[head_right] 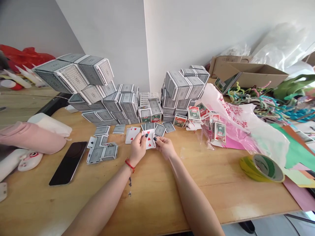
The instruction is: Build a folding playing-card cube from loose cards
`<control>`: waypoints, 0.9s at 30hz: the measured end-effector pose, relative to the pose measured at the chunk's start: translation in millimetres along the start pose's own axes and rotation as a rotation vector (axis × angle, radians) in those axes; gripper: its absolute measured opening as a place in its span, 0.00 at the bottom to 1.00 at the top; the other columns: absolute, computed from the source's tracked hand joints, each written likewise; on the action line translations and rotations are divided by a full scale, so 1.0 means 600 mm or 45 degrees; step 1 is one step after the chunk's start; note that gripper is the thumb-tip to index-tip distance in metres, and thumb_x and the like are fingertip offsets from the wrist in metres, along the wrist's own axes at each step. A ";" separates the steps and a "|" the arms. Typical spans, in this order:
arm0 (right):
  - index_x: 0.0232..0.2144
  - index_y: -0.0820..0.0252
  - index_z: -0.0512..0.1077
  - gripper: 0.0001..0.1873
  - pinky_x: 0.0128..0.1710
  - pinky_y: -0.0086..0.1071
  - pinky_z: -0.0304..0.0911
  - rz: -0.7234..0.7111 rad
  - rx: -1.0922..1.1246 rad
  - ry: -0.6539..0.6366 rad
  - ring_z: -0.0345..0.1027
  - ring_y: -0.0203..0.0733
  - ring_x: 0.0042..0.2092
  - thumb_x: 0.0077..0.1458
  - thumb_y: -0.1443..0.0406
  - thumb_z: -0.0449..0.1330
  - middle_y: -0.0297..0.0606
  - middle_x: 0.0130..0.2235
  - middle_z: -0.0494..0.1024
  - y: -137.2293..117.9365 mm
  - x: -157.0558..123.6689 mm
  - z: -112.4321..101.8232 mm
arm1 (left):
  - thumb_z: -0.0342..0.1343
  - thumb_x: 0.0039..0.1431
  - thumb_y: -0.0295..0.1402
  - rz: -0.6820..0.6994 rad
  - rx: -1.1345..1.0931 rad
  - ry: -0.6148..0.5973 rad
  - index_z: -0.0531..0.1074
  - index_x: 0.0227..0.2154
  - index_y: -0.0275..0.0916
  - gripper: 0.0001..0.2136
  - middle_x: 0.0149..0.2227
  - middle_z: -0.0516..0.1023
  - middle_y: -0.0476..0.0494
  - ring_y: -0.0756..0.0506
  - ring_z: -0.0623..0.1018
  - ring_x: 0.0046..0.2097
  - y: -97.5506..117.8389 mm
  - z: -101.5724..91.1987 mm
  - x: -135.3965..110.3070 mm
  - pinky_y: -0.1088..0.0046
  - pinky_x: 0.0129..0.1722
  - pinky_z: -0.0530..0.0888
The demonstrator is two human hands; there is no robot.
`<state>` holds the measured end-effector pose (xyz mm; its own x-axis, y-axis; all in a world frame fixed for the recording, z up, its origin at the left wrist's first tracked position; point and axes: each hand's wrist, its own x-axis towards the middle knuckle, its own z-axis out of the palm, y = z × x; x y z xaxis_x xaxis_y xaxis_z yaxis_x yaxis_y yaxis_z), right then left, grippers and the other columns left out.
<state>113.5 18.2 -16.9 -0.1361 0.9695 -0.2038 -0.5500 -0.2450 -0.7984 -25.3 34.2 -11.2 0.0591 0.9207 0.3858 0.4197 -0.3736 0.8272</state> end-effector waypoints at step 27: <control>0.38 0.57 0.69 0.12 0.42 0.34 0.60 -0.366 -0.736 0.054 0.66 0.43 0.41 0.49 0.63 0.55 0.38 0.39 0.74 0.035 -0.007 0.024 | 0.65 0.37 0.36 -0.818 -1.216 -0.109 0.75 0.30 0.31 0.16 0.31 0.79 0.38 0.42 0.78 0.34 0.020 0.011 0.009 0.67 0.33 0.72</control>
<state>90.5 9.1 -24.9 -0.0101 0.9986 0.0511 -0.0258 0.0508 -0.9984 -13.7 35.6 -1.7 0.1594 0.9631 -0.2169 -0.4599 0.2668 0.8469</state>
